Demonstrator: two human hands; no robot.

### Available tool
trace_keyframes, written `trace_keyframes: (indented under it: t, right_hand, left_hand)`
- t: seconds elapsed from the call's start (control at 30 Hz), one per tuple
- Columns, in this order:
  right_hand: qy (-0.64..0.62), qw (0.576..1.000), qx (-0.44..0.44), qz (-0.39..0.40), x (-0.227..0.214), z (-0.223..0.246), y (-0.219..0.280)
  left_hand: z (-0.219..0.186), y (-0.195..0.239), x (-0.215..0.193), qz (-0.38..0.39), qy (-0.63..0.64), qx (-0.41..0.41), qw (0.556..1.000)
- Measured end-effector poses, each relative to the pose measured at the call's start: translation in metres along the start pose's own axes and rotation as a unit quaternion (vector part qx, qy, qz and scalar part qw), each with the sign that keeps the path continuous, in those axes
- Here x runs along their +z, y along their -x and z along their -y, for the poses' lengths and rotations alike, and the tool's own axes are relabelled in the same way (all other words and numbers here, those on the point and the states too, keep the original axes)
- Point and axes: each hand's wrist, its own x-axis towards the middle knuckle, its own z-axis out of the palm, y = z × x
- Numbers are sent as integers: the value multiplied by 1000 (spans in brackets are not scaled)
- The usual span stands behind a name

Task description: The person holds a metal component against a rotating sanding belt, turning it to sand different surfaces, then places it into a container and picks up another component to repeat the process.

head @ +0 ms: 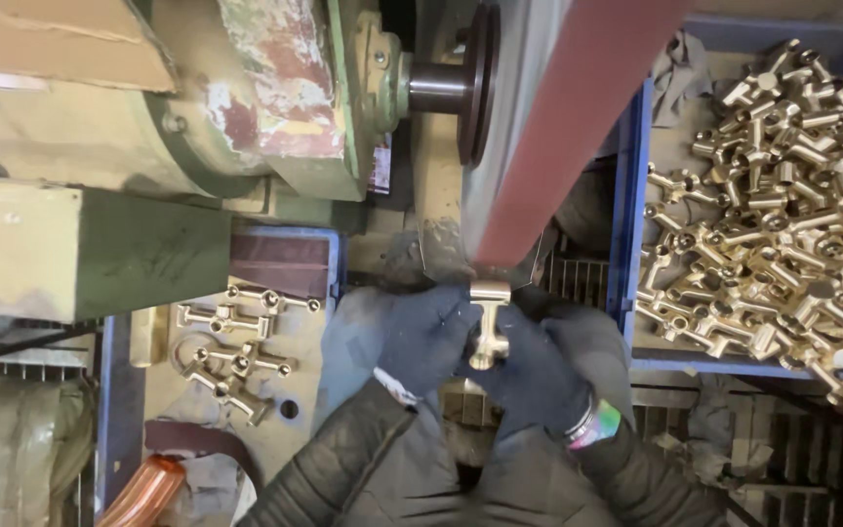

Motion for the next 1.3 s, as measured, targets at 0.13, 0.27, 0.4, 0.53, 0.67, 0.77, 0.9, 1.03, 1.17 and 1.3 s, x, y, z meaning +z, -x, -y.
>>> trace_keyframes:
  t: [0.13,0.27,0.4,0.53,0.67,0.77,0.9,1.03,1.17,1.3]
  right_hand:
    - [-17,1000,-14,11,0,-7,-11]
    - [-63,997,-21,25,3,-14,-20]
    - [-293,946,130,51,4,-12,-13]
    - [-332,922,193,51,-8,-23,-34]
    - [-428,863,268,22,-16,-37,-58]
    - [-380,893,241,6,-15,-33,-58]
    - [-176,970,162,28,-5,-15,-25]
    - [-47,997,50,44,0,13,31]
    - [24,997,-26,-73,20,47,53]
    - [313,906,-99,-266,17,73,62]
  left_hand:
    - [-33,-4,-2,-28,-39,2,999]
    - [-18,-9,5,-90,-101,-5,991]
    - [24,-14,11,-84,-75,-95,989]
    - [65,-35,19,-100,87,-194,972]
    - [83,-53,17,-126,254,-381,880]
    - [73,-58,14,-114,227,-310,916]
    - [35,-24,11,-49,137,-223,964]
    - [-22,34,6,19,100,-102,990]
    - [-63,62,20,-16,186,-117,975]
    - [-55,59,41,-116,238,-139,954]
